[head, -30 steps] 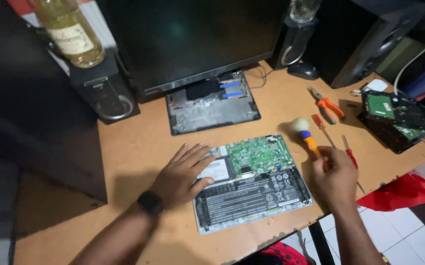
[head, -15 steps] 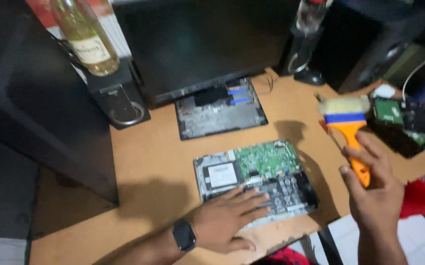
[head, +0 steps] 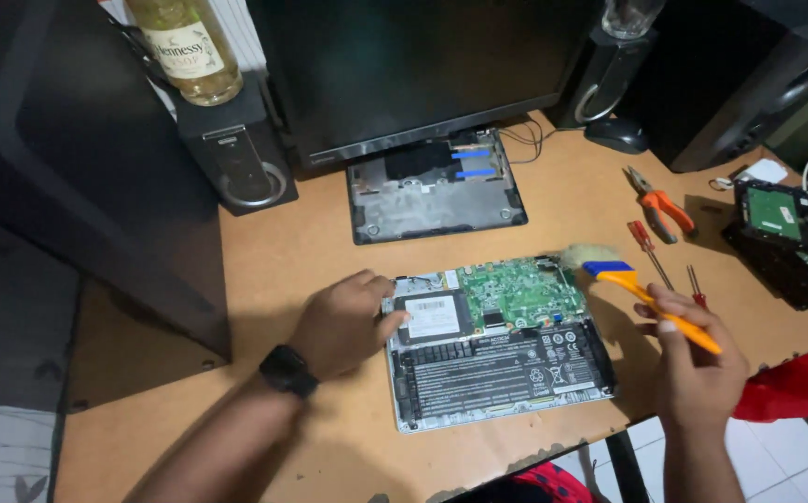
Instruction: Unscrewing the back cover of a laptop, prying it open, and cleaning the internal components with a brush.
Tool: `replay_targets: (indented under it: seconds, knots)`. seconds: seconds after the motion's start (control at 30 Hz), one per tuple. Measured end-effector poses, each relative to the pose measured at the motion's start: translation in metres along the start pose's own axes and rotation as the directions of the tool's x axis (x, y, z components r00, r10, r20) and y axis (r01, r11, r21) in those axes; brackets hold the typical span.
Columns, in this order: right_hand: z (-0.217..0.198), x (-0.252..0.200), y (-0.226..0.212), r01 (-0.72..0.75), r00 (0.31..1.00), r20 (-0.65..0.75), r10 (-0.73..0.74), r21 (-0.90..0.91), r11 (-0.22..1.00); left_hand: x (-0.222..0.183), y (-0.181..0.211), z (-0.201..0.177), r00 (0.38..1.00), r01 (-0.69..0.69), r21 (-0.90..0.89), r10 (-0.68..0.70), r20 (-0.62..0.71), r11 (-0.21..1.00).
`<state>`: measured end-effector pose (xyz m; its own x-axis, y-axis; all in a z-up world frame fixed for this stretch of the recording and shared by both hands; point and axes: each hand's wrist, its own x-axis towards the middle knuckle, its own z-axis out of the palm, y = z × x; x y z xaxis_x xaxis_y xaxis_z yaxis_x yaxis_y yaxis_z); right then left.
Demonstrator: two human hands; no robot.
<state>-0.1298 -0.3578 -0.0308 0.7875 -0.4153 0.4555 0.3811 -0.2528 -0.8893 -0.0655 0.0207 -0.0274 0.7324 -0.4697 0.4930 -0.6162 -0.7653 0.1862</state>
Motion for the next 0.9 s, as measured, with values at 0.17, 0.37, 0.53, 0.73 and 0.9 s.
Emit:
replay_targets:
  seconds: [0.17,0.37,0.53,0.73,0.9]
  knots:
    - [0.001,0.003,0.001,0.164,0.98,0.162,-0.118,-0.308,0.937,-0.001,0.002,0.011,0.951,0.218,-0.067,-0.197,0.24,0.974]
    - [0.007,0.01,0.005,0.012,0.976,0.203,0.083,-0.43,0.903,-0.009,0.0,0.036,0.971,0.236,-0.079,-0.233,0.048,0.969]
    - [0.009,0.01,0.01,0.057,0.98,0.195,0.041,-0.47,0.881,0.002,0.002,0.02,0.929,0.361,-0.198,-0.334,0.157,0.911]
    - [0.005,0.012,0.008,-0.037,0.983,0.144,0.112,-0.444,0.895,0.016,-0.006,-0.022,0.722,0.63,-0.333,-0.37,0.585,0.702]
    - [-0.009,0.016,0.017,-0.26,0.962,0.019,0.271,-0.22,0.94,0.012,-0.015,-0.016,0.765,0.593,-0.437,-0.304,0.567,0.677]
